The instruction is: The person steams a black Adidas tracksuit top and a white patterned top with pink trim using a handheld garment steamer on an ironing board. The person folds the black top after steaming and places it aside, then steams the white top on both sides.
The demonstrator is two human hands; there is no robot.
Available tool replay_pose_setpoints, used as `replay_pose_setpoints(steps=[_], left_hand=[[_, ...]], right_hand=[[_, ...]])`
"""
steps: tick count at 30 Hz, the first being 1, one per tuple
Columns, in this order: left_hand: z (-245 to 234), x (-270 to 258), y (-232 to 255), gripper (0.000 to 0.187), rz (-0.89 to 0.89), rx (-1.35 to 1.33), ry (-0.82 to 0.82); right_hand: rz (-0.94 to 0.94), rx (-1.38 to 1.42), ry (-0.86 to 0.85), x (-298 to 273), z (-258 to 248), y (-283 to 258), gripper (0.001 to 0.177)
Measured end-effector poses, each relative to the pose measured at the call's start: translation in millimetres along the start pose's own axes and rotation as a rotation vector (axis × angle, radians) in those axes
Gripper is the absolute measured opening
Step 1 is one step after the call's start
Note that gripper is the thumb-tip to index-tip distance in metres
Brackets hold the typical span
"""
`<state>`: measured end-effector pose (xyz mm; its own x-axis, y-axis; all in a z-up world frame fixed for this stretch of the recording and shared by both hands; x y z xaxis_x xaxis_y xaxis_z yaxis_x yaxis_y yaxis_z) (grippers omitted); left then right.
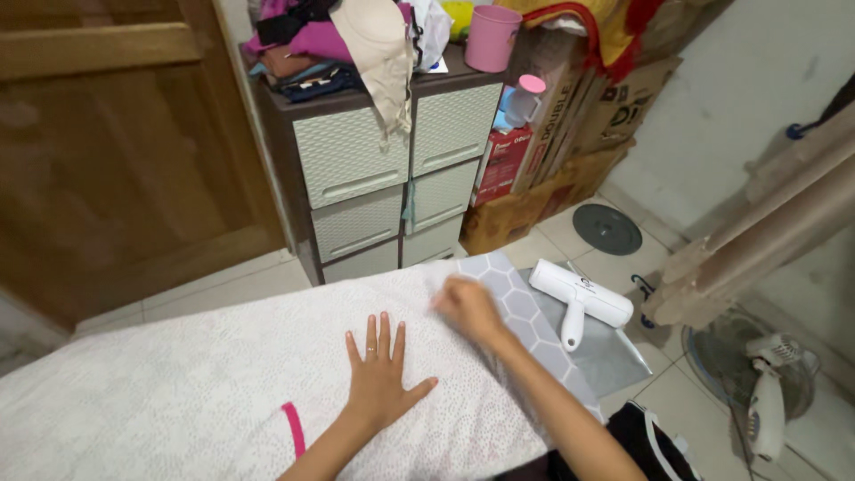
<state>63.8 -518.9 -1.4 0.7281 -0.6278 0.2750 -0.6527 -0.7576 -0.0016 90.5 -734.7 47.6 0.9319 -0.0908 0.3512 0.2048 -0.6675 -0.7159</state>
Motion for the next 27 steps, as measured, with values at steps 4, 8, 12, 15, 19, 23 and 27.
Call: replay_pose_setpoints(steps=[4,8,12,15,19,23,27], left_hand=[[-7,6,3,0.111,0.008,-0.014,0.287],[-3,3,3,0.109,0.007,-0.018,0.285],[-7,7,2,0.110,0.014,-0.026,0.331],[-9,4,3,0.110,0.013,-0.036,0.324],[-10,4,3,0.111,0.010,-0.042,0.324],[-10,3,2,0.112,0.008,-0.031,0.324],[-11,2,3,0.112,0.012,-0.009,0.377]], right_hand=[[0.081,0.433,-0.207,6,6,29,0.010],[0.180,-0.057,0.038,42,-19,87,0.024],[0.315,0.083,-0.113,50,7,92,0.052],[0.094,0.009,-0.196,50,17,53,0.077],[0.143,-0.136,-0.218,57,17,22,0.068],[0.158,-0.188,-0.106,59,32,24,0.035],[0.078,-0.371,-0.023,65,47,60,0.022]])
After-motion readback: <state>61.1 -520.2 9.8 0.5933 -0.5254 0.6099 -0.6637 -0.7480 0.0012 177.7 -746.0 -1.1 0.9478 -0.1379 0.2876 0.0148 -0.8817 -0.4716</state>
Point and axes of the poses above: each hand's wrist, its own x-axis towards the middle knuckle, its own z-axis out of the palm, y = z × x, the point moved 5 cm from there along x, towards the middle knuckle, and after that the axes turned 14 degrees about x, right-handed, at the moved point
